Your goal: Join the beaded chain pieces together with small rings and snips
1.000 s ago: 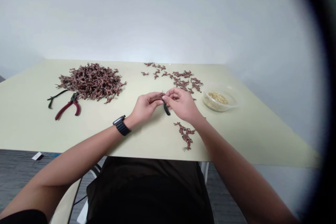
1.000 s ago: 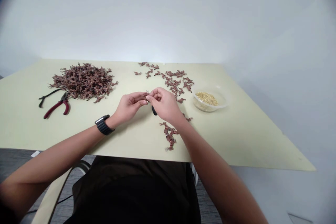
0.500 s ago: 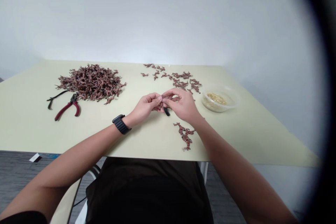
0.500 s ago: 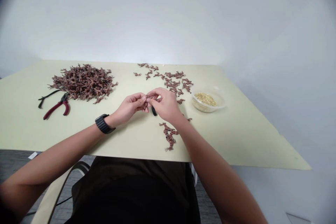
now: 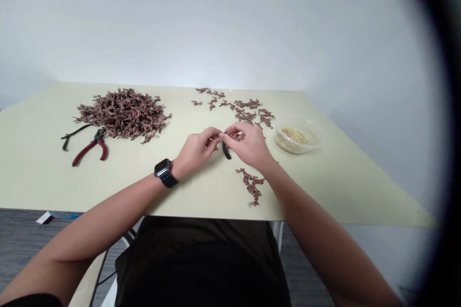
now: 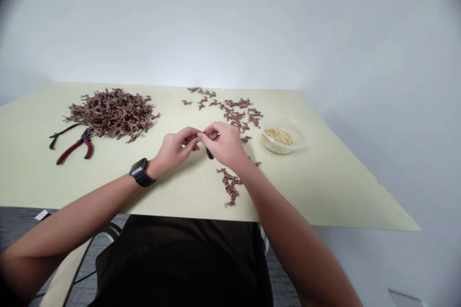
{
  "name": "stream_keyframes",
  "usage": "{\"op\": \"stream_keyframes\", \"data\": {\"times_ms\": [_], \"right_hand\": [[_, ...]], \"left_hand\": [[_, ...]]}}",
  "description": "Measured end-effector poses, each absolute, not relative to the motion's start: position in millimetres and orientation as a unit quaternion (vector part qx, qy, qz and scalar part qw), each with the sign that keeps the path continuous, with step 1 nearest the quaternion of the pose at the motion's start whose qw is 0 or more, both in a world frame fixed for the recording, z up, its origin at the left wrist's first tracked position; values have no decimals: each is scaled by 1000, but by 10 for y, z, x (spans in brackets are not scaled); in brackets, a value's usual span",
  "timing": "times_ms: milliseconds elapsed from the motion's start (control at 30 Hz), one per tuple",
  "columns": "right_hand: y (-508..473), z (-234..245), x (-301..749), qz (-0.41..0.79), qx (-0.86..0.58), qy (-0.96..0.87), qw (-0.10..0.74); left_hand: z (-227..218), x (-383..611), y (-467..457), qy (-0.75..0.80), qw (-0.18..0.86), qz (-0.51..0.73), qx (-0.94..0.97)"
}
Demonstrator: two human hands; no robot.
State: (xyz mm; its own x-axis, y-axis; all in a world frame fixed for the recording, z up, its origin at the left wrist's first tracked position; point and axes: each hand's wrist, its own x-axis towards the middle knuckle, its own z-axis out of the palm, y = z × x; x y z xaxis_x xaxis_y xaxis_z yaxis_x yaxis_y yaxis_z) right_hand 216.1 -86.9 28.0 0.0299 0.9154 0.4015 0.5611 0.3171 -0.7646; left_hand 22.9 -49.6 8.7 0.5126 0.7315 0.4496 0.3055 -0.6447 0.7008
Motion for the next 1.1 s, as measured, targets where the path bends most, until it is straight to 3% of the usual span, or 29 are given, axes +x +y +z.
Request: {"op": "stream_keyframes", "data": {"times_ms": [133, 200, 267, 400, 467, 667, 1100], "right_hand": [[-875, 467, 2489, 211, -547, -698, 411], [-841, 514, 2868, 106, -630, -609, 471], [-787, 492, 3311, 6, -718, -520, 462], [-667, 319, 3956, 122, -845, -490, 175], [-626, 240, 4061, 140, -852, -489, 125], [-614, 170, 4054, 94, -853, -456, 235], [-579, 92, 4159, 66, -847, -453, 270]], "left_hand": [[99, 224, -473, 329, 285, 357, 826], [94, 230, -456, 338, 315, 361, 810], [85, 234, -443, 344, 333, 364, 799], [55, 240, -426, 350, 349, 368, 788], [38, 246, -420, 349, 352, 366, 788], [24, 256, -404, 348, 354, 370, 785], [11, 272, -411, 348, 365, 376, 778]]}}
